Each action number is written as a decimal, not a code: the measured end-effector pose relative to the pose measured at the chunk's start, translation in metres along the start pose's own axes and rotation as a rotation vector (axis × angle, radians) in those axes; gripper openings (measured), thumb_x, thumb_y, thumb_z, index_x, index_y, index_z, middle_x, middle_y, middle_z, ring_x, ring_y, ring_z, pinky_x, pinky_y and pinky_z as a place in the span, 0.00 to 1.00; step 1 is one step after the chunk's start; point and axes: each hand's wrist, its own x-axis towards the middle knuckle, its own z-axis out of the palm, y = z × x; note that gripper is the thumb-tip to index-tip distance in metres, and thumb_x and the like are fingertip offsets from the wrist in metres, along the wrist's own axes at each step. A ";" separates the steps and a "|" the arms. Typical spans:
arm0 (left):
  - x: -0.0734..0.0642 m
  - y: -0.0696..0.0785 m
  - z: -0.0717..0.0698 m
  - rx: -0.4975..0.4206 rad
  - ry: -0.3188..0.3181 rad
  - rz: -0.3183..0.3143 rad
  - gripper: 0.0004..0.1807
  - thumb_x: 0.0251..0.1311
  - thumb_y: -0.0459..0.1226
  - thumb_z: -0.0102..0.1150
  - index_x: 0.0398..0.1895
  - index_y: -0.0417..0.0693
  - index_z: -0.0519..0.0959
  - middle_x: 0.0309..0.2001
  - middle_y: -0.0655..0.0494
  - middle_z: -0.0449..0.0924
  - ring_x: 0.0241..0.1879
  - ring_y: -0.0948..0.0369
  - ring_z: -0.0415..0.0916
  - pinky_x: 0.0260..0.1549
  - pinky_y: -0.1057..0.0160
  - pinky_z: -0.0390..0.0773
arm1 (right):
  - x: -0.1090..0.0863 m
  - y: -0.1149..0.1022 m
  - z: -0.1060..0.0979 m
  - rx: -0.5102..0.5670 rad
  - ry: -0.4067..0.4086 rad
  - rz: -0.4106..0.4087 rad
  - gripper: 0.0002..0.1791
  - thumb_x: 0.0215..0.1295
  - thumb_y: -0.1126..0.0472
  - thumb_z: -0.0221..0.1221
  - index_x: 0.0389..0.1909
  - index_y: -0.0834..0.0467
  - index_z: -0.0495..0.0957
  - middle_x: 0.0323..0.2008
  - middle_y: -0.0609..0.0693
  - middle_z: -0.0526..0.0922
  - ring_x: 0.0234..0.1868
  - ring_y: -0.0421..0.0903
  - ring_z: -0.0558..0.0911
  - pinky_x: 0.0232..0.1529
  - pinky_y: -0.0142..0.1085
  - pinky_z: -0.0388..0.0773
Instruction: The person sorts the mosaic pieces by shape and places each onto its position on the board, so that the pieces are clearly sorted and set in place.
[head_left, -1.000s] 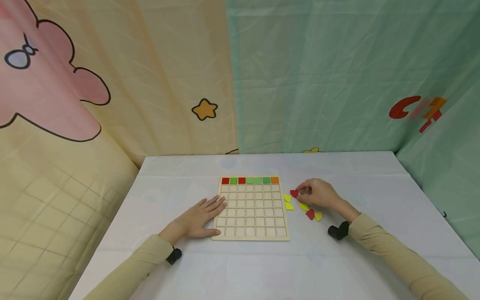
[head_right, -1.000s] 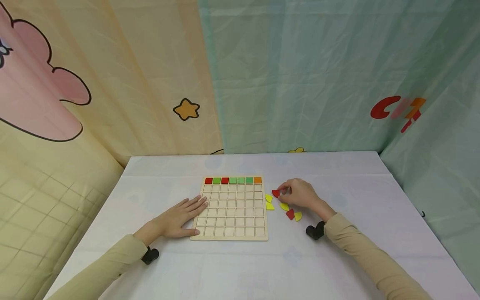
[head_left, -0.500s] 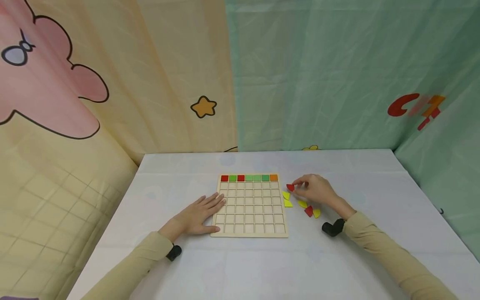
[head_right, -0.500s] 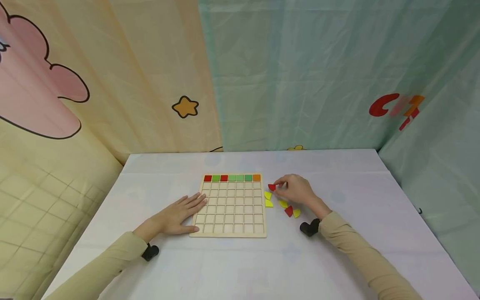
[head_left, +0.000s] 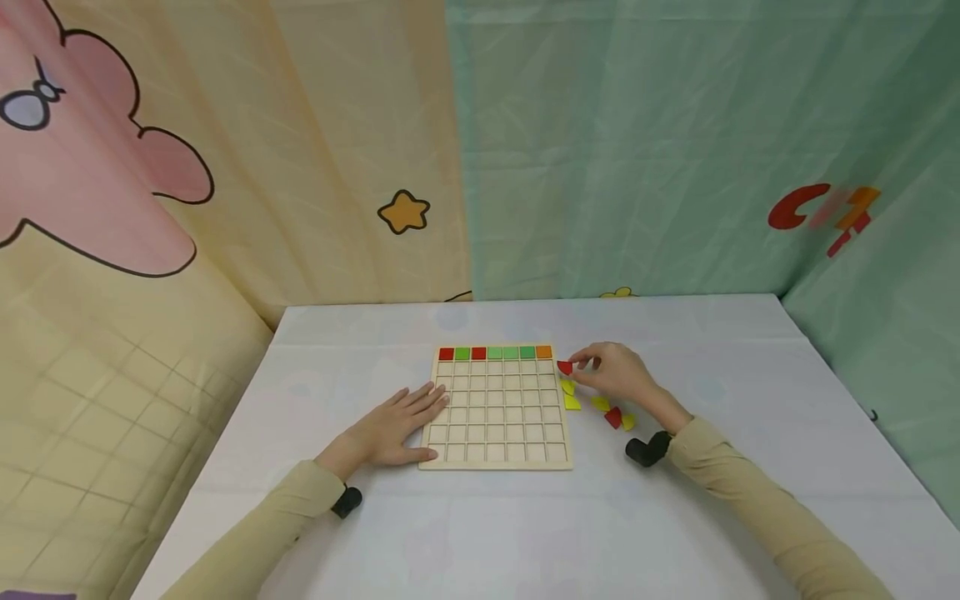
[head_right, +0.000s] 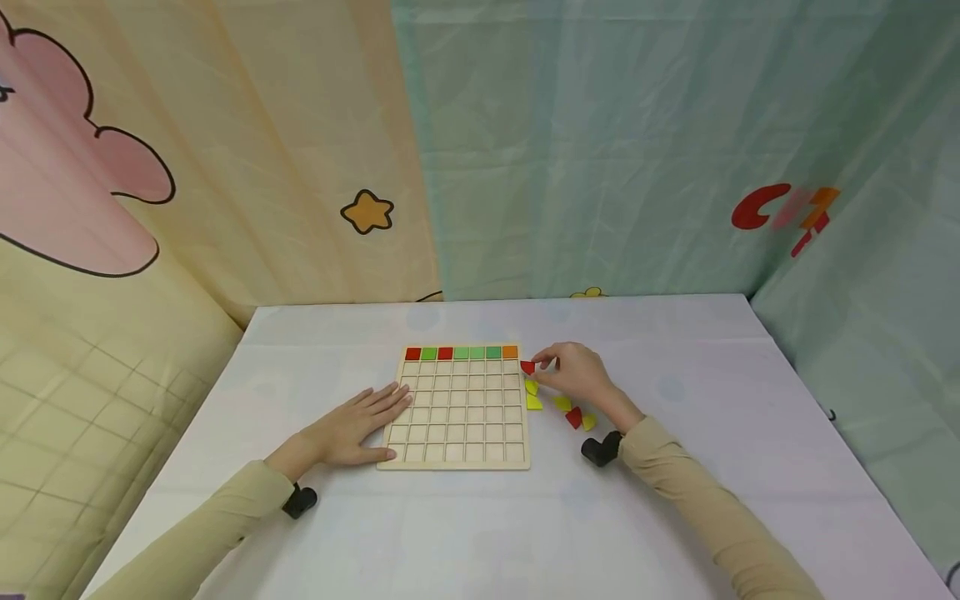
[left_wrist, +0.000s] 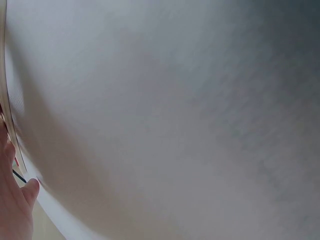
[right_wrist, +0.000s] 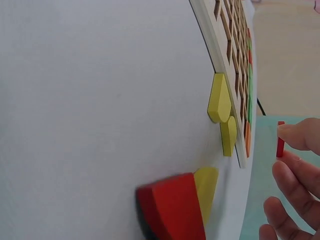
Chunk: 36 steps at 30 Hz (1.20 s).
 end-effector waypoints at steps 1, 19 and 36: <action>0.000 0.000 0.000 -0.004 0.004 0.000 0.49 0.62 0.66 0.44 0.77 0.50 0.44 0.78 0.52 0.41 0.77 0.52 0.40 0.72 0.43 0.48 | 0.001 -0.002 0.001 0.004 0.002 -0.007 0.16 0.56 0.53 0.66 0.45 0.55 0.85 0.33 0.47 0.84 0.32 0.44 0.74 0.26 0.32 0.70; 0.001 -0.002 -0.003 -0.024 0.008 0.010 0.48 0.63 0.65 0.45 0.77 0.50 0.44 0.78 0.52 0.41 0.77 0.51 0.40 0.72 0.42 0.48 | 0.020 -0.029 0.018 0.027 -0.014 -0.083 0.16 0.55 0.53 0.67 0.42 0.56 0.86 0.29 0.45 0.83 0.26 0.41 0.72 0.23 0.31 0.65; -0.001 0.002 -0.003 -0.018 0.003 0.001 0.48 0.62 0.65 0.44 0.77 0.50 0.45 0.78 0.52 0.41 0.77 0.52 0.40 0.72 0.43 0.48 | 0.033 -0.045 0.038 0.088 -0.013 -0.146 0.14 0.56 0.53 0.67 0.41 0.55 0.86 0.29 0.45 0.84 0.22 0.39 0.70 0.21 0.30 0.65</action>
